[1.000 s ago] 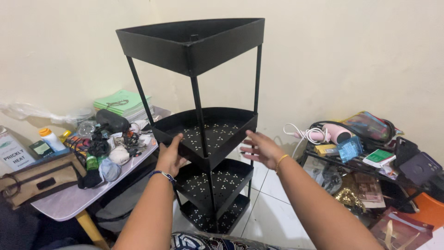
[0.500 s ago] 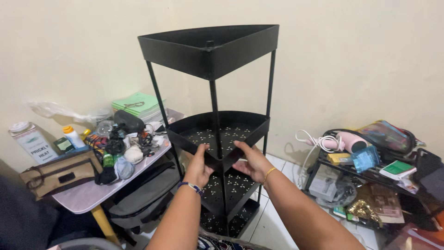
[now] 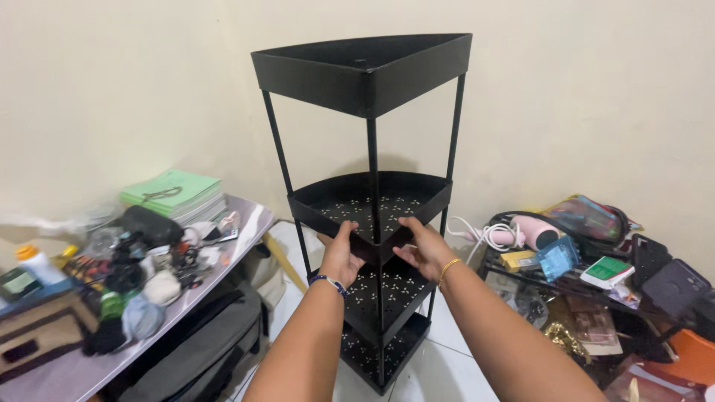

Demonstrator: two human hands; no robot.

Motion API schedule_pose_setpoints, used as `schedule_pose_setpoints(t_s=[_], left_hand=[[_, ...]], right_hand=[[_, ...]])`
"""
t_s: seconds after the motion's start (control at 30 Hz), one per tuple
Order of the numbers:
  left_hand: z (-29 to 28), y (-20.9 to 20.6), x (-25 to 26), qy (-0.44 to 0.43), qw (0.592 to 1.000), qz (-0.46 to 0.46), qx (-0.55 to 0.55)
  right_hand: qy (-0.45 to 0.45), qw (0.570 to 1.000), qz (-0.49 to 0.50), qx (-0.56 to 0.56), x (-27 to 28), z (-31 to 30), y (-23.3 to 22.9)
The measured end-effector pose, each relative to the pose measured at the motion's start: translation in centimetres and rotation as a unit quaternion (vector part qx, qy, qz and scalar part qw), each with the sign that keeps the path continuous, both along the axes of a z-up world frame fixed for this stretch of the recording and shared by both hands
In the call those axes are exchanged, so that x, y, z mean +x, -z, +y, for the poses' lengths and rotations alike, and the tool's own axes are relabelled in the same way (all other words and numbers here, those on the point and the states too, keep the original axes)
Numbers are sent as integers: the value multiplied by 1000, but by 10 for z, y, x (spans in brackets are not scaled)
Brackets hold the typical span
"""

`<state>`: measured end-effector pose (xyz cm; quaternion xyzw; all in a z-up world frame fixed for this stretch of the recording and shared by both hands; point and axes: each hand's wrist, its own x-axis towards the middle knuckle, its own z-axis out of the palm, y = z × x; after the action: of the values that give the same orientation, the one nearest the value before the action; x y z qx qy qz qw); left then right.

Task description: The person assembles a black corner shelf by inserting vertical poles into the base and attaching the top triangular shelf. After completing the assembly, the person organizes various items from a cluttered area into a black plastic crate, including a hairdryer, boxes, and packaged goods.

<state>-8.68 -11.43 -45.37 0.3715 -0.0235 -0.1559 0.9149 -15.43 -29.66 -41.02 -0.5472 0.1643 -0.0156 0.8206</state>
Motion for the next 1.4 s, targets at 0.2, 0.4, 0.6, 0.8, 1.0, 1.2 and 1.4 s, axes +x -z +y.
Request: schedule_pose_setpoints(t_s=[0.2, 0.4, 0.6, 0.8, 1.0, 1.2, 1.4], left_hand=[[-45, -29, 22, -49, 993, 82, 62], [-79, -36, 51, -44, 996, 68, 40], [-115, -30, 88, -45, 995, 63, 64], [-123, -34, 98, -40, 995, 68, 57], [-115, -44, 87, -6, 997, 52, 61], [-103, -43, 93, 7, 996, 58, 71], [-96, -38, 116, -1, 997, 31, 68]], right_hand=[[-16, 999, 22, -17, 50, -56, 6], [-43, 998, 22, -41, 99, -100, 8], [-37, 998, 35, -46, 125, -130, 2], [-34, 997, 22, -71, 127, -132, -6], [-31, 998, 10, -57, 128, -129, -7], [-22, 999, -3, -31, 142, -123, 2], [-9, 999, -21, -23, 156, -111, 2]])
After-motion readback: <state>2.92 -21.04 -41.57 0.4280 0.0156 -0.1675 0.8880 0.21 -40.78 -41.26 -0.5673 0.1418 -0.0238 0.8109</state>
